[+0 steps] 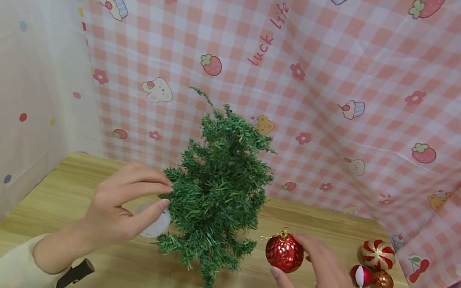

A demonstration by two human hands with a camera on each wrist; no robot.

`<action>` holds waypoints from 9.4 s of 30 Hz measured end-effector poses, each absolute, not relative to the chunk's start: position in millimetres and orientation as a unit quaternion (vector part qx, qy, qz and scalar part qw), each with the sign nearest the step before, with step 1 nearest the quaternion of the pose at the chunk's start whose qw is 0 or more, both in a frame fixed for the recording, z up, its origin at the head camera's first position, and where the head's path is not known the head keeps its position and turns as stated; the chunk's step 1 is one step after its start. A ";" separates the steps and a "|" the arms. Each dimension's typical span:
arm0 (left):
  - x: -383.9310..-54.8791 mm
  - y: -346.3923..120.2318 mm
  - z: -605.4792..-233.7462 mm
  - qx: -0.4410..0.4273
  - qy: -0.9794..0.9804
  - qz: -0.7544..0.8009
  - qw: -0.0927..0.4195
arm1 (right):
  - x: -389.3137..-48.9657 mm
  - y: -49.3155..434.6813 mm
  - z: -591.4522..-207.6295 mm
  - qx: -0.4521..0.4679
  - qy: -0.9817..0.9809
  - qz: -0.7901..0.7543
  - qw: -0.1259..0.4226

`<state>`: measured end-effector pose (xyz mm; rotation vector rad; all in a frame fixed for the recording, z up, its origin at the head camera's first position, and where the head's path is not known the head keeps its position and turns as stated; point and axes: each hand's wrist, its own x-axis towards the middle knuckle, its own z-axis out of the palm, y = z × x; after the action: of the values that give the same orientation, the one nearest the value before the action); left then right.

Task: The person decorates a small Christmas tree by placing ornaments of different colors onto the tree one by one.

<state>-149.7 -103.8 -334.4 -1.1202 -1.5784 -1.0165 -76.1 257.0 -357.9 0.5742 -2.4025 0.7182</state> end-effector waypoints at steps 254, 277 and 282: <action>-151.9 -112.3 -298.1 -0.473 -0.789 -0.324 0.219 | -90.7 210.2 -382.7 0.283 -0.804 0.287 0.437; -151.3 -127.8 -307.3 -0.437 -0.787 -0.383 0.206 | -111.8 312.8 -431.6 0.191 -0.888 0.161 0.387; -151.8 -128.4 -308.8 -0.422 -0.790 -0.393 0.208 | -116.7 337.6 -437.5 0.170 -0.910 0.151 0.346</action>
<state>-151.8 -128.4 -308.8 -1.1756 -2.1989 -1.0933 -116.7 337.6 -437.5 0.4417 -2.3630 0.3912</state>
